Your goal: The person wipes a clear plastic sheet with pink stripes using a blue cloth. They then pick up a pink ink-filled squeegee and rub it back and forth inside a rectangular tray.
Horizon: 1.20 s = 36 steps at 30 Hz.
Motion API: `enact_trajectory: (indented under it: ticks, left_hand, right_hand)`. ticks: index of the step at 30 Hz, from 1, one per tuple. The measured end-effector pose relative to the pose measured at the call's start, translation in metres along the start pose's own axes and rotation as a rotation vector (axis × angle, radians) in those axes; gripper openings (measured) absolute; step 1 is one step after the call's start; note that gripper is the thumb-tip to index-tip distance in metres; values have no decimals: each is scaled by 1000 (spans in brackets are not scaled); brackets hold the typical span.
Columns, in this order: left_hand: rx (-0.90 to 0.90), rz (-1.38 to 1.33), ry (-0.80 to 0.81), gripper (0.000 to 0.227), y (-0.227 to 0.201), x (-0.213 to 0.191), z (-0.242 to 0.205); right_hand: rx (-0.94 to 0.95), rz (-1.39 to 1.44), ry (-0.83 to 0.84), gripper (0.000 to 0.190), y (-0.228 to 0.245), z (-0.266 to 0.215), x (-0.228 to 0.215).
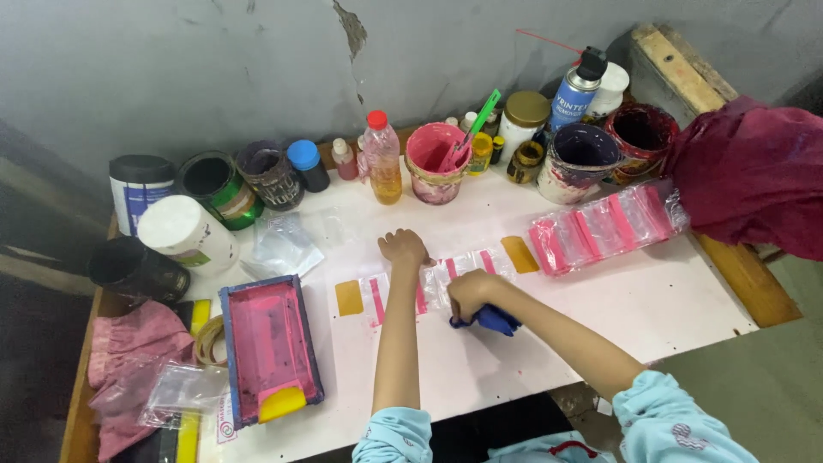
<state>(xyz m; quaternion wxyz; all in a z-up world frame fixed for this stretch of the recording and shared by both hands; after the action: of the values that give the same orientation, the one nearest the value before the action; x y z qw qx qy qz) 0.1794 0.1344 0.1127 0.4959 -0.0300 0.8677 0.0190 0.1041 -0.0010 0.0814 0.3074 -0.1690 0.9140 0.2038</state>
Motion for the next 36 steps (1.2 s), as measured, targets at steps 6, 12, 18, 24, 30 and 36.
enact_trajectory:
  ticks: [6, 12, 18, 24, 30, 36]
  left_hand:
    - [-2, 4, -30, 76, -1, 23, 35]
    - [1, -17, 18, 78, 1, 5, 9]
    - [-8, -30, -25, 79, 1, 23, 35]
    - [6, -17, 14, 81, 2, 10, 14]
    - [-4, -26, 41, 79, 2, 2, 13]
    - [-18, -24, 59, 83, 1, 11, 29]
  right_hand:
    - [125, 298, -405, 30, -3, -19, -23]
    - [168, 247, -425, 28, -5, 29, 26]
    - [139, 290, -385, 30, 6, 3, 42]
    - [82, 375, -174, 35, 30, -85, 38]
    - [206, 573, -467, 43, 43, -122, 20]
    - [164, 427, -575, 45, 41, -44, 42]
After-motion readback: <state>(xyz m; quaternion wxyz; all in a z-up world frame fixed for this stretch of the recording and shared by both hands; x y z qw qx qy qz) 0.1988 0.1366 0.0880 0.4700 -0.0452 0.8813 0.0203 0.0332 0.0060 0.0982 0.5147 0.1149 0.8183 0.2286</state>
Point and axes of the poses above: each hand's wrist, its own z-axis towards the middle knuckle, its own x-axis out of the palm, y = z × x, the point moved 1 cm from there along z, towards the middle knuckle, and after that the axes turned 6 degrees about z, right-handed, at the moved point
